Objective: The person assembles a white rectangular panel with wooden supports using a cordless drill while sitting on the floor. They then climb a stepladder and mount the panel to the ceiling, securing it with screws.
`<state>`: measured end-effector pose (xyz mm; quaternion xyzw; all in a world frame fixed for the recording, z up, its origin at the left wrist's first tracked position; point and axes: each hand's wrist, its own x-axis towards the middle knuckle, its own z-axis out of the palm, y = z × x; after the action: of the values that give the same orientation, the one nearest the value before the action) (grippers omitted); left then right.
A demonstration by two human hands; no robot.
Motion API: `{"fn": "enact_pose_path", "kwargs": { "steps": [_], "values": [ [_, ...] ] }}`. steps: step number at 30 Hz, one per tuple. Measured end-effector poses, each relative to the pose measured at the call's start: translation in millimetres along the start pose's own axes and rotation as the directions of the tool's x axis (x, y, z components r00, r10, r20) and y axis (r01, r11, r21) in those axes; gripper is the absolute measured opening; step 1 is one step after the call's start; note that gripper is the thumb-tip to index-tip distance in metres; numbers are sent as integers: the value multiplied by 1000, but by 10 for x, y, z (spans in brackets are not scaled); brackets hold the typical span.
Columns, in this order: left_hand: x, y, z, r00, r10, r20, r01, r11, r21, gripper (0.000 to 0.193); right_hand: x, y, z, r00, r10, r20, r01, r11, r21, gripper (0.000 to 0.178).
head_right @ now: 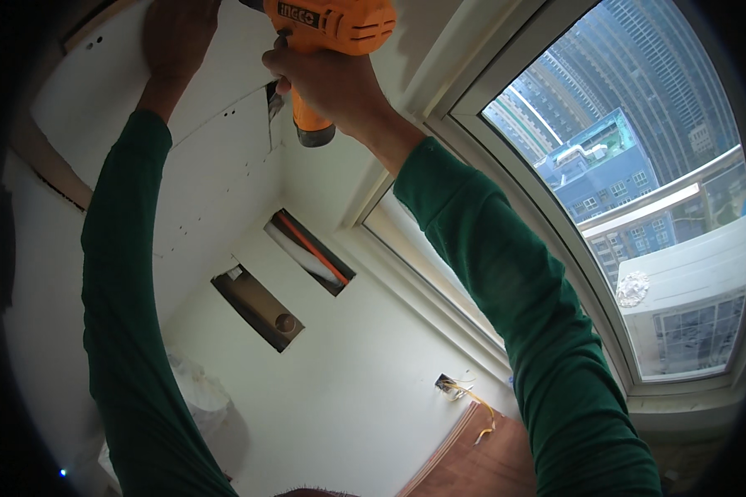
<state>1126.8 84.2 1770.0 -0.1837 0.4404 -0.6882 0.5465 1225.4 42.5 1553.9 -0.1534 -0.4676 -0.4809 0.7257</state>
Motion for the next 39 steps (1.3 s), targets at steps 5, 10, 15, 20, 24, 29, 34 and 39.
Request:
{"fn": "enact_pose_path", "kwargs": {
  "steps": [5, 10, 15, 20, 24, 29, 34, 39],
  "values": [
    [-12, -3, -9, 993, -61, 100, 60, 998, 19, 25, -22, -19, 20, 999, 53, -12, -52, 998, 32, 14],
    [-19, 15, 2, 991, -120, 63, 121, 993, -15, 32, -12, -32, 33, 999, 43, -6, -43, 998, 48, 11],
    [-2, 18, -8, 993, -107, 45, 108, 994, -8, 27, -44, -45, 66, 999, 43, -8, -43, 997, 71, 12],
    [33, 28, -56, 1000, 2, 10, -2, 999, -34, 17, -51, -35, 67, 999, 46, -25, -45, 998, 49, 14],
    [17, 11, -21, 1000, 6, 2, -6, 1000, 16, 13, -32, -65, 88, 996, 82, -29, -81, 995, 53, 15],
    [-8, -15, 19, 1000, -16, 2, 16, 1000, 25, 11, -49, -59, 135, 993, 109, -44, -105, 991, 80, 17],
    [-7, 11, 2, 1000, -23, 2, 23, 999, 40, 11, -71, -56, 140, 985, 123, -120, -111, 989, 103, 20],
    [-14, -2, -17, 997, -50, 53, 49, 999, 23, 11, -63, -77, 121, 994, 77, -83, -68, 991, 112, 26]
  ]
}}
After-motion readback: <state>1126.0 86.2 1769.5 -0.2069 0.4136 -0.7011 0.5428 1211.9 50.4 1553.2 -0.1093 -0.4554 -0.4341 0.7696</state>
